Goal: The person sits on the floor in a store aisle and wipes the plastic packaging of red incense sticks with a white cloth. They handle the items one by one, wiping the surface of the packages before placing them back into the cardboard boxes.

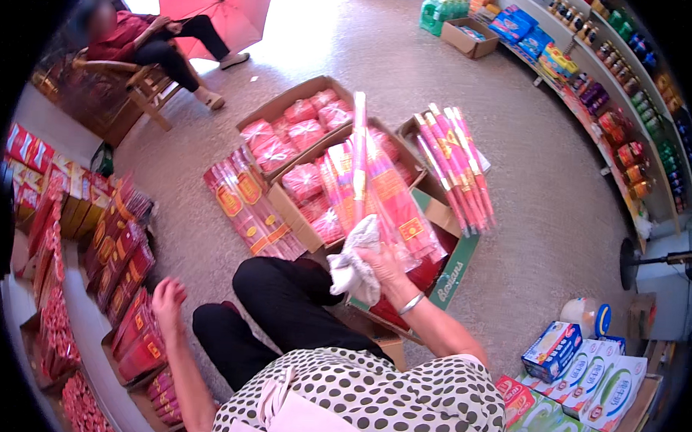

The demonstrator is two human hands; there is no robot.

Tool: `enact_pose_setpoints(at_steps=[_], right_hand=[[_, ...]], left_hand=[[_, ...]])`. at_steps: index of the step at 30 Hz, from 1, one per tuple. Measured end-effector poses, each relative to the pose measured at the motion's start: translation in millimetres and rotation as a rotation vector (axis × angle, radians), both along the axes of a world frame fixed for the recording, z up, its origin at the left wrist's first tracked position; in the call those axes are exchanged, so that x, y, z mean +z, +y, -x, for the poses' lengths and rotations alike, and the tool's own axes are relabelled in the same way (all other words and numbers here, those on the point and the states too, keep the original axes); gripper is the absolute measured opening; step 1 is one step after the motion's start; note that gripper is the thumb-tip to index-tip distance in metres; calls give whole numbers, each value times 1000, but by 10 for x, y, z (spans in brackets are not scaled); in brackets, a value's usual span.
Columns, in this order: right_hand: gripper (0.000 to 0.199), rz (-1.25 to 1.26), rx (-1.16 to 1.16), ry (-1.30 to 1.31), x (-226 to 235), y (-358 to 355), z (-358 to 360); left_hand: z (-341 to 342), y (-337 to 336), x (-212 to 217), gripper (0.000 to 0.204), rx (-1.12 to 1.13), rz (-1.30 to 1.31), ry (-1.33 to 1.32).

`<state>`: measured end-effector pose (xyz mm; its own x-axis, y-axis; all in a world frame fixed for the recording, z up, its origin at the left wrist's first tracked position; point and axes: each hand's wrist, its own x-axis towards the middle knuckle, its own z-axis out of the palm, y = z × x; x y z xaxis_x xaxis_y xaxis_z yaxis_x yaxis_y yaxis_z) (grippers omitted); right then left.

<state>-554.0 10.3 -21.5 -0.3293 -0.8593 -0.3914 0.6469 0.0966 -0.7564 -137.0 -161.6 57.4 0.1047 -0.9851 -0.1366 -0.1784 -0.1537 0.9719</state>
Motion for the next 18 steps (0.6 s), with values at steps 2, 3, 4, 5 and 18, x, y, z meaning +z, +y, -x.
enact_pose_setpoints(at_steps=[2,3,4,5,18], right_hand=[[24,52,116,-133,247,-139,-449],[23,117,158,-171,371,-190,-628],[21,156,252,-204,428,-253,-805],[20,184,337,-210,510,-295,-979],[37,173,414,-310,727,-647,-956]], left_hand=[[498,23,83,28,-252,-51,68],[837,73,175,30,-390,-129,127],[1023,132,192,33,-501,-195,247],[1187,193,244,36,-569,-253,286],[563,495,386,30,-456,-106,535]])
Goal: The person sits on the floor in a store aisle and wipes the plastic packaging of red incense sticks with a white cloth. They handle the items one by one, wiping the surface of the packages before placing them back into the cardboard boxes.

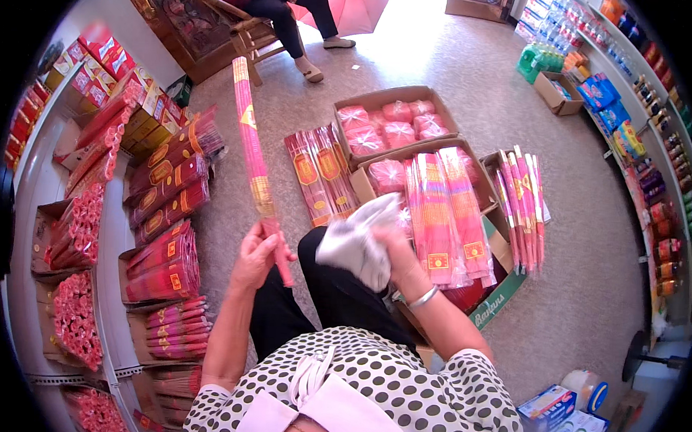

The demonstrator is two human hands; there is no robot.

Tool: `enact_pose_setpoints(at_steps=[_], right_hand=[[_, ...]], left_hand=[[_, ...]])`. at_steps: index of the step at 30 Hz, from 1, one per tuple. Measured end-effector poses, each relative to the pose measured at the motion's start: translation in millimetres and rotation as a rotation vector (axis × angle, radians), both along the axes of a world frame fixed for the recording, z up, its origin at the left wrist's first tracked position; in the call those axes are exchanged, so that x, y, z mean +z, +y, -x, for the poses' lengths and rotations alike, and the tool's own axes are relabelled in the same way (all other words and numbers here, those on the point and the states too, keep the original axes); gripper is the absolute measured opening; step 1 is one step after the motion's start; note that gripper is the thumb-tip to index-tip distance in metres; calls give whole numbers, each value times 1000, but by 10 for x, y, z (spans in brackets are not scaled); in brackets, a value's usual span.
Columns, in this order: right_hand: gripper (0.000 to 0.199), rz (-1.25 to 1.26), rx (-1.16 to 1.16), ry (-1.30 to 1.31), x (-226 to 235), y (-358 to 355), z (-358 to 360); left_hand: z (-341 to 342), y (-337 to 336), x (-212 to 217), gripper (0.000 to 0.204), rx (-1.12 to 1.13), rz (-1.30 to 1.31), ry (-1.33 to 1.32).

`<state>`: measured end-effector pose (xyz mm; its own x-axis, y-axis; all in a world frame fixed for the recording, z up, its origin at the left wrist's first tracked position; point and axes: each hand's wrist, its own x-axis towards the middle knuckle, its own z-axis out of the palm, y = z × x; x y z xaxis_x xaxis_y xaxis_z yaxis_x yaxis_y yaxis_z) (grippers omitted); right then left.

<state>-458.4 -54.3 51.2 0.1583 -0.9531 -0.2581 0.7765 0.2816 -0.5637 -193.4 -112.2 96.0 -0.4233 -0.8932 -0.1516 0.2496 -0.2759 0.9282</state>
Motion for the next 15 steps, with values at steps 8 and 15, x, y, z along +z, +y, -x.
enact_pose_setpoints(at_steps=[8,15], right_hand=[[48,160,-219,-310,284,-275,-151],[41,240,-109,64,472,-101,-990]], left_hand=[[-24,439,74,21,-100,42,-98],[180,601,202,30,-108,387,-563]])
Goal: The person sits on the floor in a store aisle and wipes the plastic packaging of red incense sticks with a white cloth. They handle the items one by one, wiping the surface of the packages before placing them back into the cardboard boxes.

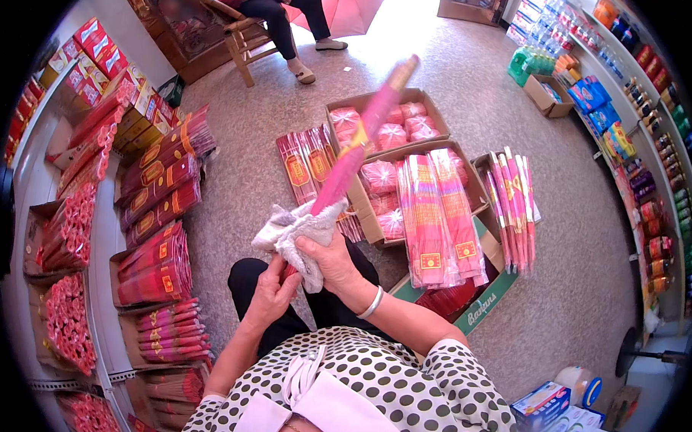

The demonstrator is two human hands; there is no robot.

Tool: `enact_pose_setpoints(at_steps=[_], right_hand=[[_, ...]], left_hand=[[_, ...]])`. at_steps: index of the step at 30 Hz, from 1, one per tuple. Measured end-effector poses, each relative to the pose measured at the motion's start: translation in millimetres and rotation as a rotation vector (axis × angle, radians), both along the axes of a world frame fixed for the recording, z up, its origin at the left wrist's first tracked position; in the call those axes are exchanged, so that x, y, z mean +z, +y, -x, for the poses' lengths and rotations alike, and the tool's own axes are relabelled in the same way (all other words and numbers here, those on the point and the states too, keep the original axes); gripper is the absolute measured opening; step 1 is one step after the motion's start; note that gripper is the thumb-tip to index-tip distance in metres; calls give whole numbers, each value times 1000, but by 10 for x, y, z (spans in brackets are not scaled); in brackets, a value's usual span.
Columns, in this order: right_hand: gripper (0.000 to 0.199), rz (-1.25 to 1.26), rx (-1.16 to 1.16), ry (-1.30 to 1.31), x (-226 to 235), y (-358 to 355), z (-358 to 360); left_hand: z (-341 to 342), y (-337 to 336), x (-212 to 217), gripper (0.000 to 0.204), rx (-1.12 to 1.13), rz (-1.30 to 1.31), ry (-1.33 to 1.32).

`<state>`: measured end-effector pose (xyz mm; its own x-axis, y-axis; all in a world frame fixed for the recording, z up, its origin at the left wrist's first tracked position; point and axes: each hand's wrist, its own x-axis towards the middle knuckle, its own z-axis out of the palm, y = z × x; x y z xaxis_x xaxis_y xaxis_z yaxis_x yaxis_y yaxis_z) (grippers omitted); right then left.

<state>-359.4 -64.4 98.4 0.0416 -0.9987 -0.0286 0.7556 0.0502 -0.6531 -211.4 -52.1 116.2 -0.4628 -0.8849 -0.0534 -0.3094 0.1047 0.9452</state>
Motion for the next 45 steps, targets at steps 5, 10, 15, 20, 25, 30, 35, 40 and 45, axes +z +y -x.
enact_pose_setpoints(at_steps=[5,10,15,20,25,30,35,40,45], right_hand=[[38,-83,-123,-84,-38,-8,-34],[39,-22,-385,-51,-268,-537,791],[36,-30,-432,-35,-125,-796,1476],[41,66,-419,-66,-204,-776,1347],[40,-11,87,-247,-170,-228,193],[41,-18,99,-56,-49,-17,-80],[38,20,-241,-75,-14,-500,625],[29,7,-409,-57,-126,-920,1316],[31,28,-514,-19,28,-945,1343]], left_hand=[[-77,71,42,31,-32,231,-111],[-417,218,98,30,-120,22,-196],[-707,315,14,27,-96,-194,-166],[-609,188,41,24,-100,-142,-72],[-415,64,38,26,-25,-564,222],[-434,53,17,31,-18,-890,568],[-844,359,-151,37,-98,-1021,527],[-1007,466,-167,35,-155,-991,580],[-936,341,-124,20,-66,-476,53]])
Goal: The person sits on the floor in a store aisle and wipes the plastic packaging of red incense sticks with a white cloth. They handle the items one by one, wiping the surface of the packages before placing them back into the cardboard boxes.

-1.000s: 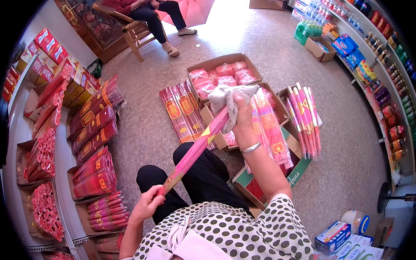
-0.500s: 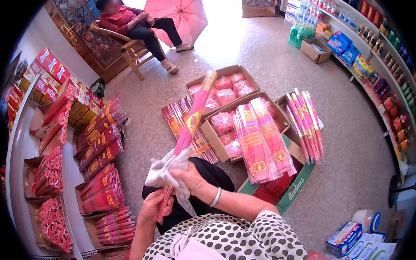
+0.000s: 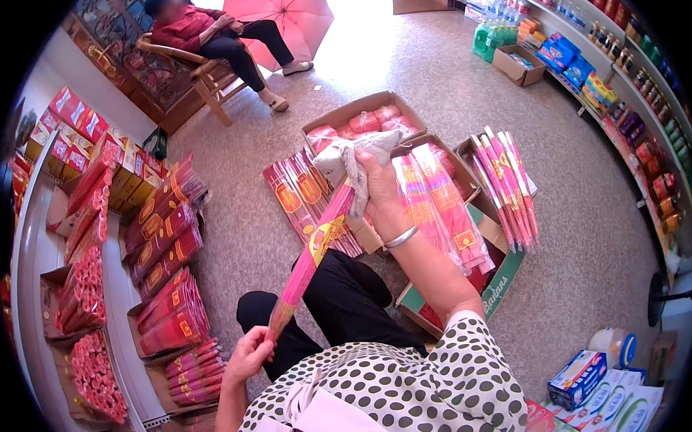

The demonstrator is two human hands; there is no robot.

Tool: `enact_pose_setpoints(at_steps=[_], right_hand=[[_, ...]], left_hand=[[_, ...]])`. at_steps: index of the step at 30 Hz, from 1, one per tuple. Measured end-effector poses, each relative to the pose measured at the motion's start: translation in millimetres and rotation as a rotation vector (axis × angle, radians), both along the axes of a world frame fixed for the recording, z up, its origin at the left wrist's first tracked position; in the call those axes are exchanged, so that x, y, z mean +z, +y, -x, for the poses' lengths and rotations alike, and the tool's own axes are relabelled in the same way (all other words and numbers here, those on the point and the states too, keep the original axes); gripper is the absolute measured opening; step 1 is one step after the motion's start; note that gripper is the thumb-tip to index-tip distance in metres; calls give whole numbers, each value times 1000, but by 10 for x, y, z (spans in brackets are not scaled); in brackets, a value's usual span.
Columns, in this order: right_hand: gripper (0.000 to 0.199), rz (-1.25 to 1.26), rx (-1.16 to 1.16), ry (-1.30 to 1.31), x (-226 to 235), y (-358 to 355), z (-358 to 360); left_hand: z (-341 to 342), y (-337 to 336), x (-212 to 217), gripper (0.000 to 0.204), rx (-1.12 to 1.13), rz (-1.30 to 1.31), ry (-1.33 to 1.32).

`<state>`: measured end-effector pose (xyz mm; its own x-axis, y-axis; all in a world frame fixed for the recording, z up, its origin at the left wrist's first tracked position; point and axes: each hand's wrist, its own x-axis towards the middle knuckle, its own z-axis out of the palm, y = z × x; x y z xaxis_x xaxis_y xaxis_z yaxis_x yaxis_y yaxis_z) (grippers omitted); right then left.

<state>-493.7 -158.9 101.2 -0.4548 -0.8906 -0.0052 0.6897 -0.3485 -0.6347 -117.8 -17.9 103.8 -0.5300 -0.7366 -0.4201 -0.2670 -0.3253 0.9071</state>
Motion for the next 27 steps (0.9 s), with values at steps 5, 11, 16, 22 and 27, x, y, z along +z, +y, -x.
enact_pose_setpoints(at_steps=[5,11,16,22,27], right_hand=[[36,24,119,-159,-41,108,-183],[44,-11,462,-37,-115,786,-1429],[41,-131,506,32,-154,788,-1434],[30,-20,125,21,73,162,-341],[28,-28,87,-59,41,63,-123]], left_hand=[[175,-107,105,22,62,247,-166],[613,-305,121,24,163,73,2],[526,-260,129,18,152,-126,88],[-70,27,-71,19,57,-289,180],[-72,43,-18,24,8,-314,166]])
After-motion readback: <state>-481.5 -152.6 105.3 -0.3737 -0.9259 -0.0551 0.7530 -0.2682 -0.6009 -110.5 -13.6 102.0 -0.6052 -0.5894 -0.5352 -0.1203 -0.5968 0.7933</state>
